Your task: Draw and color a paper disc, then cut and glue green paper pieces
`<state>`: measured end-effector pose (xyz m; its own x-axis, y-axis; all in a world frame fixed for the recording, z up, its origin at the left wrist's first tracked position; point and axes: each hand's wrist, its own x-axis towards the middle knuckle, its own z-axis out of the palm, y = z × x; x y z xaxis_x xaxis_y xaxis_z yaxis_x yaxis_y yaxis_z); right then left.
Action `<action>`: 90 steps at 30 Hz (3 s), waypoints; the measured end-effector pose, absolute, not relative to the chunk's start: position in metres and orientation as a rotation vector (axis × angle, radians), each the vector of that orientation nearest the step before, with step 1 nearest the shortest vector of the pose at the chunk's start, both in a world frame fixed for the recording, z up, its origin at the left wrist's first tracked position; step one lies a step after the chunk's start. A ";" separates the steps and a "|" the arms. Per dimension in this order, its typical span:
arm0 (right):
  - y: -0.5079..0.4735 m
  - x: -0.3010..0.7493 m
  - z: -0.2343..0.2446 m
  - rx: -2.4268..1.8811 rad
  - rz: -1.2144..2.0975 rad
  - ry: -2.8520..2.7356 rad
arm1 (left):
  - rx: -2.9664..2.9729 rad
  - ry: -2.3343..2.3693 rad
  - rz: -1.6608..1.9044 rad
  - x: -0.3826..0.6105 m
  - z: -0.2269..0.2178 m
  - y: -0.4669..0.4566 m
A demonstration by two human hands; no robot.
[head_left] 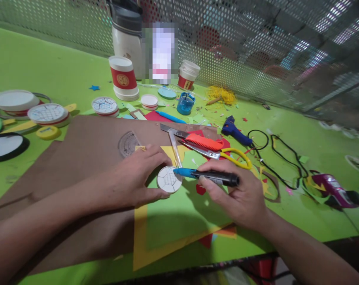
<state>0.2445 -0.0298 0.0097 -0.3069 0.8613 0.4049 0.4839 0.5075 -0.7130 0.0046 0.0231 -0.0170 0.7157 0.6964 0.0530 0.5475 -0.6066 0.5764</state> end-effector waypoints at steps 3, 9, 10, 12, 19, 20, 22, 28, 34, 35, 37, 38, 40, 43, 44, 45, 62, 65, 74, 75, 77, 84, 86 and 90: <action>-0.031 0.245 0.010 -1.099 0.645 -1.944 | 2.389 0.934 0.366 0.004 -0.017 0.023; -0.031 0.244 0.010 -1.094 0.670 -1.956 | 2.388 0.942 0.375 0.004 -0.018 0.024; -0.031 0.244 0.010 -1.097 0.668 -1.949 | 2.388 0.945 0.375 0.004 -0.018 0.023; -0.031 0.245 0.011 -1.110 0.666 -1.949 | 2.388 0.948 0.375 0.004 -0.017 0.023; -0.030 0.245 0.012 -1.126 0.638 -1.961 | 2.389 0.946 0.371 0.006 -0.016 0.024; -0.030 0.245 0.011 -1.130 0.632 -1.955 | 2.389 0.946 0.371 0.006 -0.015 0.024; -0.029 0.245 0.009 -1.122 0.622 -1.947 | 2.387 0.949 0.372 0.006 -0.015 0.024; -0.029 0.244 0.007 -1.087 0.593 -1.977 | 2.384 0.949 0.384 0.006 -0.014 0.023; -0.030 0.245 0.007 -1.080 0.580 -1.997 | 2.385 0.959 0.381 0.006 -0.015 0.023; -0.030 0.245 0.006 -1.080 0.572 -2.004 | 2.387 0.952 0.385 0.006 -0.015 0.022; -0.030 0.245 0.006 -1.080 0.549 -2.011 | 2.387 0.944 0.391 0.005 -0.015 0.022; -0.030 0.245 0.006 -1.085 0.540 -2.013 | 2.386 0.943 0.393 0.004 -0.015 0.022; -0.030 0.245 0.006 -1.097 0.528 -2.021 | 2.387 0.942 0.393 0.004 -0.016 0.022; -0.031 0.245 0.007 -1.109 0.531 -2.022 | 2.400 0.946 0.375 0.005 -0.016 0.022; -0.031 0.245 0.008 -1.113 0.531 -2.009 | 2.405 0.950 0.366 0.006 -0.016 0.022; -0.032 0.246 0.009 -1.119 0.526 -1.984 | 2.409 0.955 0.359 0.006 -0.016 0.022; -0.031 0.246 0.015 -1.189 0.456 -1.907 | 2.398 0.907 0.401 0.007 -0.008 0.014; -0.031 0.245 0.016 -1.181 0.453 -1.916 | 2.426 0.925 0.353 0.009 -0.009 0.017; -0.032 0.245 0.013 -1.161 0.483 -1.921 | 2.518 1.117 0.355 0.015 -0.016 0.011; -0.032 0.245 0.013 -1.155 0.491 -1.919 | 2.520 1.112 0.356 0.015 -0.015 0.010; -0.032 0.245 0.013 -1.144 0.508 -1.918 | 2.513 1.094 0.348 0.015 -0.013 0.010; -0.030 0.242 0.010 -1.100 0.528 -1.959 | 2.501 0.971 0.360 0.012 -0.011 0.012; -0.031 0.241 0.010 -1.099 0.518 -1.969 | 2.501 0.970 0.370 0.012 -0.013 0.012; -0.032 0.242 0.011 -1.097 0.517 -1.965 | 2.496 0.989 0.393 0.013 -0.016 0.013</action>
